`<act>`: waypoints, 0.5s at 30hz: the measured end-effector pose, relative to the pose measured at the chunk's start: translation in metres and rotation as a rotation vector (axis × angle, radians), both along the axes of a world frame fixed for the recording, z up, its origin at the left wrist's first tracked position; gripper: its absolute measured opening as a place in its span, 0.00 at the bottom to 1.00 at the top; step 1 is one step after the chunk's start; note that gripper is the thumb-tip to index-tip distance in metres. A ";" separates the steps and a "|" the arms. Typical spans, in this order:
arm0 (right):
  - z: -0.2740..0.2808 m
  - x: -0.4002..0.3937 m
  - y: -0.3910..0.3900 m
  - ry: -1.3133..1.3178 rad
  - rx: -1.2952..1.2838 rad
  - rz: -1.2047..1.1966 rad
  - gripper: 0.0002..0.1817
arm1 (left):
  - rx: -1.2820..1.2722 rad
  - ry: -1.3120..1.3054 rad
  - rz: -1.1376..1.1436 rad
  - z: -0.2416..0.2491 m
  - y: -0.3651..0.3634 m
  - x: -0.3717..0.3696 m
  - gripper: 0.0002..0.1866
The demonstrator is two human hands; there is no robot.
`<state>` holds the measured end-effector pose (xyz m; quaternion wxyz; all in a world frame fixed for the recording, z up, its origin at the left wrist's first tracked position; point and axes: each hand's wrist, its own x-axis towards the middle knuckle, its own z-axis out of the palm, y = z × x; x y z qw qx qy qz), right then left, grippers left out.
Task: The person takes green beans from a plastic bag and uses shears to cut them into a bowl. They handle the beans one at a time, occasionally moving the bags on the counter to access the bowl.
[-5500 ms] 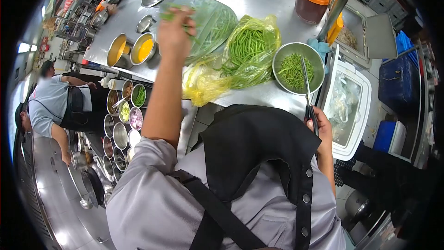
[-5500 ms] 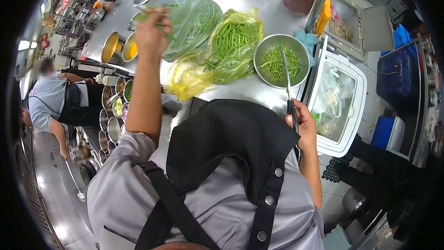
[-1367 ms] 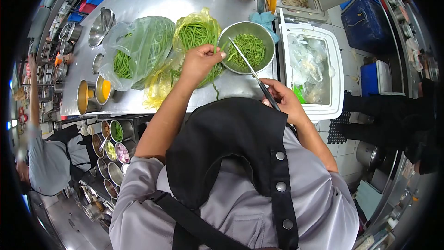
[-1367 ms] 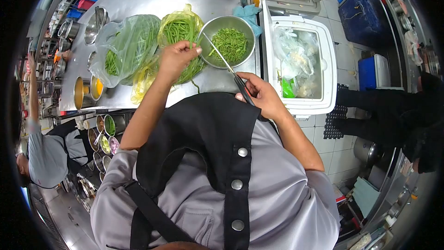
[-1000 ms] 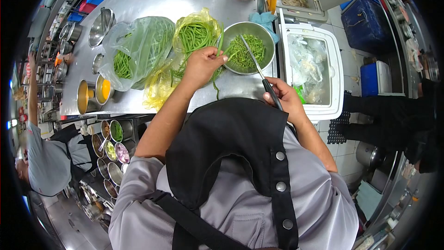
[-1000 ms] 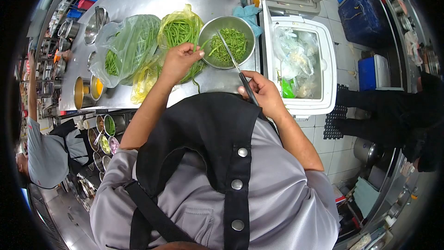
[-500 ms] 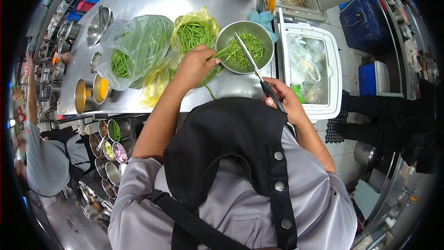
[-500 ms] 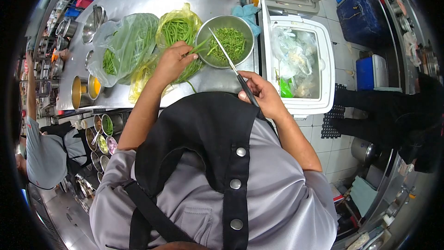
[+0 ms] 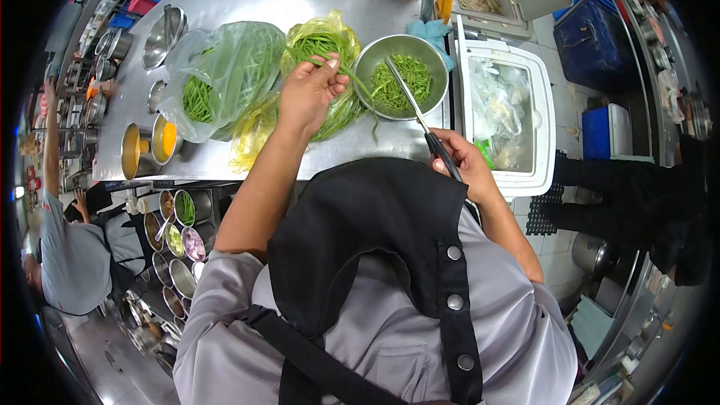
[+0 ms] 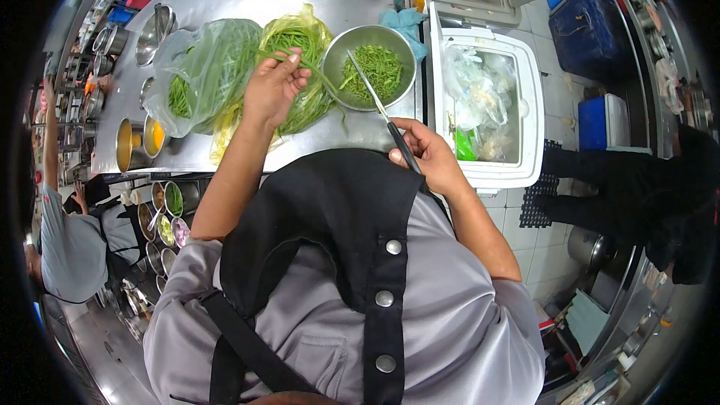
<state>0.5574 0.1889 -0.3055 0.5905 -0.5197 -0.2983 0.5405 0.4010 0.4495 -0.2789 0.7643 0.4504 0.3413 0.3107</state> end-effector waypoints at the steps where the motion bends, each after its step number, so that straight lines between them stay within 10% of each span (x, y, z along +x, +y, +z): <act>1: 0.000 0.000 0.000 0.000 0.001 0.003 0.29 | -0.044 -0.050 -0.004 0.000 0.001 0.000 0.07; 15: 0.005 0.002 -0.001 -0.115 0.016 0.080 0.31 | -0.052 -0.149 0.220 0.006 -0.002 0.007 0.04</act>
